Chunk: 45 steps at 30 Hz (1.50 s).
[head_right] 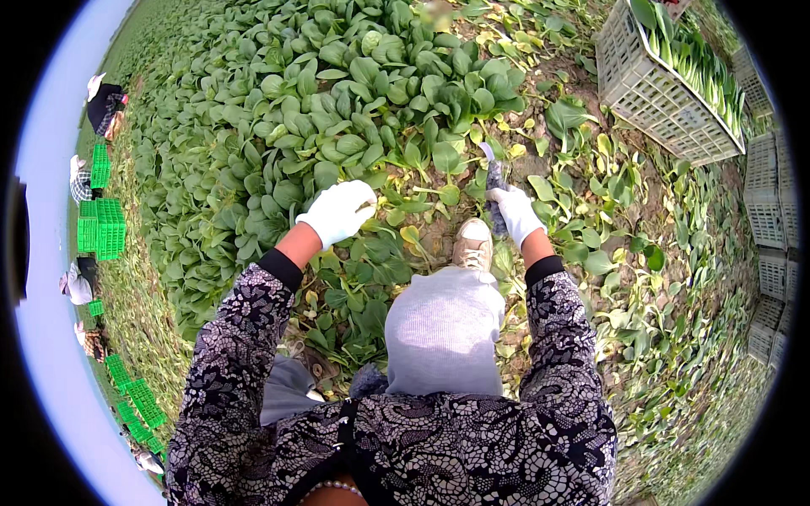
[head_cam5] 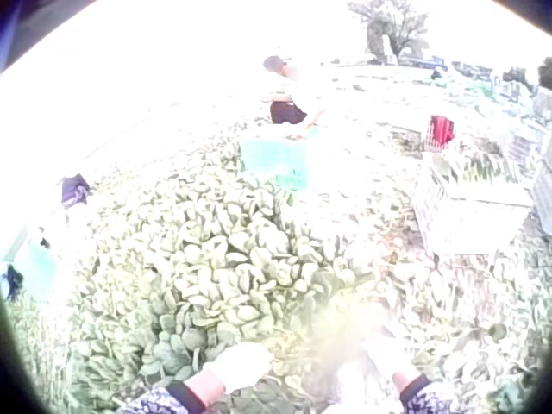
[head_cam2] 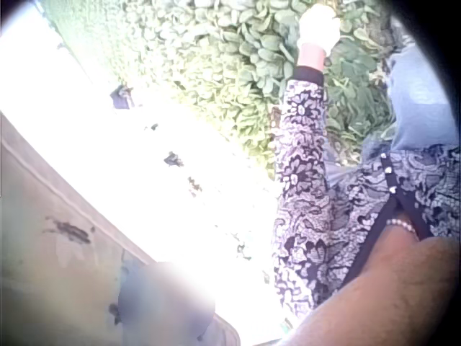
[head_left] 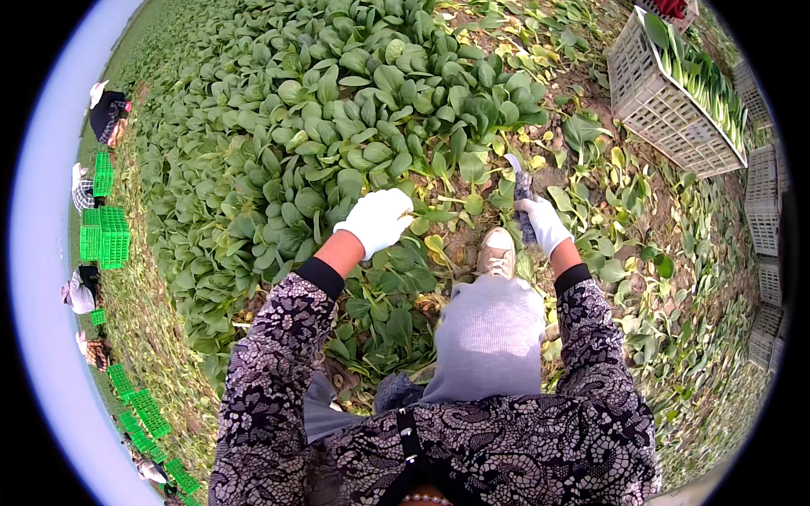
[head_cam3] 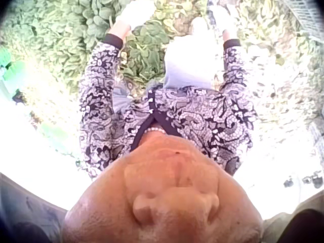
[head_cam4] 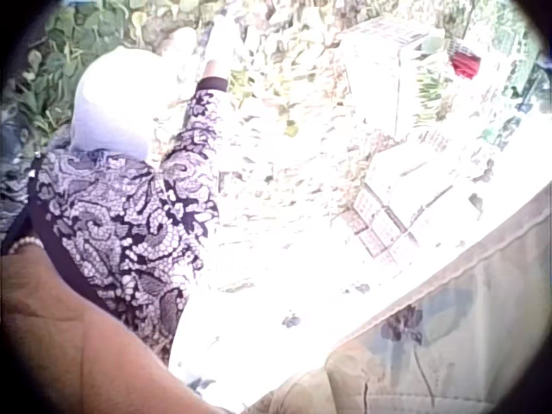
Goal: The person harvests leafy green vegetables in a field using shears, cutting the stems and placing the harvested greens into a green plastic crate. The person repeatedly moves between plants, cuts, and deposits the produce into the crate.
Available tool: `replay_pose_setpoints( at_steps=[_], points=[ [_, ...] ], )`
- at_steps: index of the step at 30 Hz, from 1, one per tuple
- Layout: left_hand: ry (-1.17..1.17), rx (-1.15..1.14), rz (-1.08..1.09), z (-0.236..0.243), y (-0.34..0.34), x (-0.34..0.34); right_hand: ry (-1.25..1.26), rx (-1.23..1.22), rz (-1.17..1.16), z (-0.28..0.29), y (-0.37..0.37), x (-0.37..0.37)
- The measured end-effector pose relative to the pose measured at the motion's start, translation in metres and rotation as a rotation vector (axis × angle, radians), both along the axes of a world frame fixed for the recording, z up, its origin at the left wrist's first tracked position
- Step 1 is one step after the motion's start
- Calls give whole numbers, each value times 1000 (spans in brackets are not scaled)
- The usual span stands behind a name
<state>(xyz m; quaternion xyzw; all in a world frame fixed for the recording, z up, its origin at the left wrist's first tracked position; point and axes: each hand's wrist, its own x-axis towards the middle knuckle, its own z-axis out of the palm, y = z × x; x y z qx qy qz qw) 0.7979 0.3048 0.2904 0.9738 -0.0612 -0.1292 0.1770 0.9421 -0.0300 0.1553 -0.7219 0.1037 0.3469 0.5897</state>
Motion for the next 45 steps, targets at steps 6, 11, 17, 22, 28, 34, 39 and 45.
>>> replay_pose_setpoints(
  at_steps=[6,11,17,22,28,34,39,45],
  points=[
    [-152,-21,-373,-88,-91,157,37,-74,-34,-65,68,58],
    [-136,195,-515,-118,-120,237,-718,-342,74,-132,86,64],
    [-203,509,-374,-116,-68,282,-227,-361,-26,-94,98,65],
    [-323,592,-505,-114,-47,279,-116,-182,-153,-99,97,60],
    [-360,470,-449,-127,-39,291,-32,-161,-196,-99,104,59],
    [-353,422,-456,-121,-40,291,-48,-106,-183,-93,108,72],
    [-285,433,-405,-125,-40,294,-2,-51,-83,-86,107,85],
    [-222,432,-274,-135,-15,299,-39,-232,112,-67,98,41]
  ],
)
